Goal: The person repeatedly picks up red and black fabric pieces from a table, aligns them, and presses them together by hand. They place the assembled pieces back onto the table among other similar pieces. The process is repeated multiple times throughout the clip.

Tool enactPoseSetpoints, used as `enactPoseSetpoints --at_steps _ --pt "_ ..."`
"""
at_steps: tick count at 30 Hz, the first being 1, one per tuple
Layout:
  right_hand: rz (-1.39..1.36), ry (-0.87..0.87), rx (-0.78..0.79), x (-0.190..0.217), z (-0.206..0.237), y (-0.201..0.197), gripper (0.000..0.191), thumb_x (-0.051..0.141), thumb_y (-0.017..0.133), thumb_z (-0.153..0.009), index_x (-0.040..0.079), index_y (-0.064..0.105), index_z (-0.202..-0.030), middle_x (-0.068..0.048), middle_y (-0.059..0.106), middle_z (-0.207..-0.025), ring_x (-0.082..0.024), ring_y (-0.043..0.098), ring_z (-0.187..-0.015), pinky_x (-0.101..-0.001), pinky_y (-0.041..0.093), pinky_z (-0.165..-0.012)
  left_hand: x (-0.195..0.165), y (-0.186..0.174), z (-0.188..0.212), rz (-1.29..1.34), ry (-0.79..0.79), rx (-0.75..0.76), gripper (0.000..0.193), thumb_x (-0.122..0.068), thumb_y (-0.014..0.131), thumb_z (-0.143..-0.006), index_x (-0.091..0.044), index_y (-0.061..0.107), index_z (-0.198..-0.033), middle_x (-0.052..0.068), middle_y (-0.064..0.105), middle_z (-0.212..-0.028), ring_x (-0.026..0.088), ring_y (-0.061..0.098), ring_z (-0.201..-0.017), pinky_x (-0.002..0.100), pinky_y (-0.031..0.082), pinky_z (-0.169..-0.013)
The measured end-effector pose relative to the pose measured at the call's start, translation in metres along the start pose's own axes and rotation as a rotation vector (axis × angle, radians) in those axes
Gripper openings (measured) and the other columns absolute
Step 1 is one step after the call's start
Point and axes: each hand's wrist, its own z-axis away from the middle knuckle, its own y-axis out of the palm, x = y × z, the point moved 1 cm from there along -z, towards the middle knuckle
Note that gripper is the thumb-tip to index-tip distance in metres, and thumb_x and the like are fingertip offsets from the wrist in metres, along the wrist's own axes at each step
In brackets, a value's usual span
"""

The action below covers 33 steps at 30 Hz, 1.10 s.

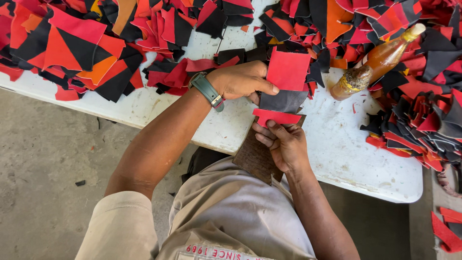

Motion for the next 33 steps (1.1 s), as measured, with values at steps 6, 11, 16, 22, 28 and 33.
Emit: enactPoseSetpoints --at_steps 6,11,16,22,28,33 --pt "0.019 0.009 -0.006 0.0 0.001 0.0 0.015 0.006 0.061 -0.1 -0.001 0.068 -0.112 -0.019 0.074 -0.111 -0.032 0.075 -0.103 -0.0406 0.064 -0.082 -0.001 0.001 0.001 -0.034 0.0 -0.002 0.037 -0.023 0.064 -0.096 -0.001 0.068 -0.124 0.006 0.074 -0.115 0.014 0.073 -0.099 0.035 0.064 -0.084" --pt "0.015 0.01 -0.01 -0.001 0.001 0.001 0.015 0.006 0.062 -0.1 -0.001 0.068 -0.111 -0.019 0.074 -0.112 -0.032 0.075 -0.103 -0.0409 0.064 -0.082 0.0 0.001 0.001 -0.045 -0.002 -0.007 0.037 -0.024 0.064 -0.095 -0.001 0.067 -0.125 0.006 0.073 -0.116 0.014 0.072 -0.099 0.036 0.064 -0.083" --pt "0.026 0.004 -0.007 0.0 0.001 0.002 0.016 0.006 0.062 -0.1 0.0 0.068 -0.113 -0.018 0.074 -0.113 -0.031 0.075 -0.103 -0.0409 0.063 -0.083 0.0 0.001 0.003 -0.048 -0.002 -0.014 0.036 -0.024 0.064 -0.096 -0.001 0.068 -0.124 0.007 0.072 -0.115 0.014 0.071 -0.098 0.036 0.064 -0.084" --pt "0.055 0.003 -0.024 -0.001 0.001 0.003 0.017 0.008 0.062 -0.1 0.0 0.068 -0.114 -0.017 0.075 -0.112 -0.03 0.075 -0.103 -0.0403 0.064 -0.082 0.002 0.001 0.001 -0.024 0.009 -0.001 0.038 -0.024 0.064 -0.095 0.001 0.066 -0.123 0.006 0.073 -0.113 0.014 0.075 -0.099 0.035 0.067 -0.084" --pt "0.065 -0.097 -0.041 0.009 -0.003 -0.001 0.017 0.005 0.066 -0.099 0.0 0.067 -0.115 -0.016 0.074 -0.108 -0.027 0.076 -0.095 -0.038 0.064 -0.08 0.022 0.01 0.002 -0.133 0.066 -0.202 0.035 -0.016 0.071 -0.092 0.003 0.065 -0.121 0.006 0.072 -0.109 0.013 0.072 -0.093 0.033 0.063 -0.08" --pt "0.106 -0.238 -0.023 0.04 0.005 -0.009 0.025 -0.001 0.071 -0.095 -0.001 0.065 -0.119 -0.014 0.073 -0.105 -0.022 0.075 -0.091 -0.0346 0.064 -0.079 0.045 0.051 0.007 0.249 0.343 -0.355 0.035 -0.004 0.075 -0.093 0.004 0.06 -0.123 0.006 0.067 -0.106 0.013 0.066 -0.089 0.032 0.06 -0.076"
